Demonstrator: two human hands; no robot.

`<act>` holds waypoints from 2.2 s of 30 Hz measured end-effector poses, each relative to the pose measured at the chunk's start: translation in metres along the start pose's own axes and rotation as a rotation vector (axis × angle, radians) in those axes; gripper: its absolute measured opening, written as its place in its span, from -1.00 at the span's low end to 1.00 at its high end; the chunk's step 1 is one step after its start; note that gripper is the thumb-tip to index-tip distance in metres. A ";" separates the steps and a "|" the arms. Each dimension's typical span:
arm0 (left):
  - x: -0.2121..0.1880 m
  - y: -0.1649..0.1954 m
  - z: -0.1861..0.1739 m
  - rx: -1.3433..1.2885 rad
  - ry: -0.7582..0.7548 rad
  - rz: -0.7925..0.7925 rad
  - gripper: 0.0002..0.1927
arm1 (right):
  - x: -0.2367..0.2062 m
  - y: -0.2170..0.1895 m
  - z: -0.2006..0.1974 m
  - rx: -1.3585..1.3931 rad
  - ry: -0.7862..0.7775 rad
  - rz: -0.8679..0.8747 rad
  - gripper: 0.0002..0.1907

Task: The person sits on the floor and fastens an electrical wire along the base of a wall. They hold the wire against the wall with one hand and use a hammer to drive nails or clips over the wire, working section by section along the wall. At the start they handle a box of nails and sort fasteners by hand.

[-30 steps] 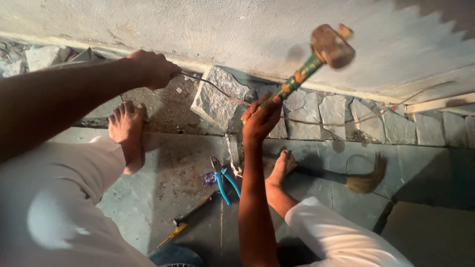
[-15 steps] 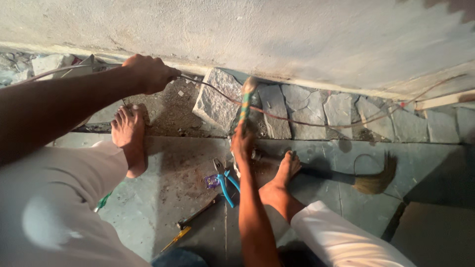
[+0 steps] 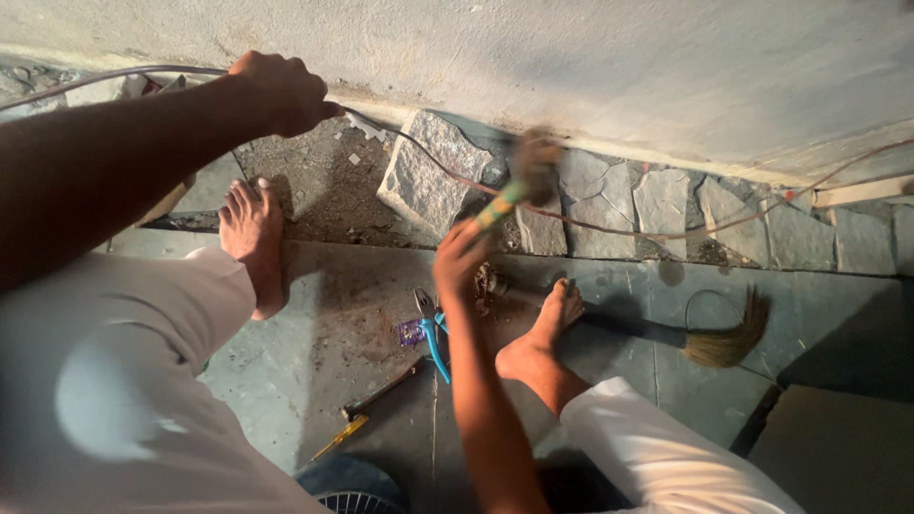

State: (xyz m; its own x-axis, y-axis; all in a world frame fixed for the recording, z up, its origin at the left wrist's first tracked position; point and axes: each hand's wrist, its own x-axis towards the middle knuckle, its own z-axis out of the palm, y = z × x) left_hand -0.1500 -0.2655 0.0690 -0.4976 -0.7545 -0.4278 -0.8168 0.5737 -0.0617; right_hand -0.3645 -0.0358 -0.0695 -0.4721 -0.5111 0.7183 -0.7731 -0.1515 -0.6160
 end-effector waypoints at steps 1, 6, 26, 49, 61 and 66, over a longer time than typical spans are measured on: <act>-0.001 0.000 -0.001 -0.003 -0.016 -0.008 -0.30 | -0.026 0.001 -0.002 -0.040 -0.028 -0.025 -0.53; -0.007 0.000 0.002 -0.011 -0.009 -0.004 -0.27 | -0.063 0.027 -0.011 0.151 -0.430 1.305 -0.45; 0.001 -0.009 0.012 0.033 0.083 0.008 -0.23 | -0.015 0.009 -0.002 -0.007 -0.066 0.141 -0.48; 0.004 -0.006 0.009 0.053 0.012 0.010 -0.21 | 0.033 -0.023 -0.005 0.475 -0.056 0.374 -0.53; -0.002 -0.005 0.007 0.063 0.042 0.030 -0.25 | -0.001 0.039 -0.018 0.378 -0.357 1.153 -0.41; -0.001 -0.006 0.009 0.061 -0.007 0.013 -0.21 | 0.083 -0.024 -0.039 0.693 -0.135 0.901 -0.39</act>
State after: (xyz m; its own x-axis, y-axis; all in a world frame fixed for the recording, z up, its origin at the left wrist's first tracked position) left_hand -0.1424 -0.2655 0.0618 -0.5060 -0.7447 -0.4351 -0.7907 0.6020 -0.1109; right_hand -0.4016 -0.0420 0.0175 -0.6549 -0.7505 -0.0891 0.2422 -0.0967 -0.9654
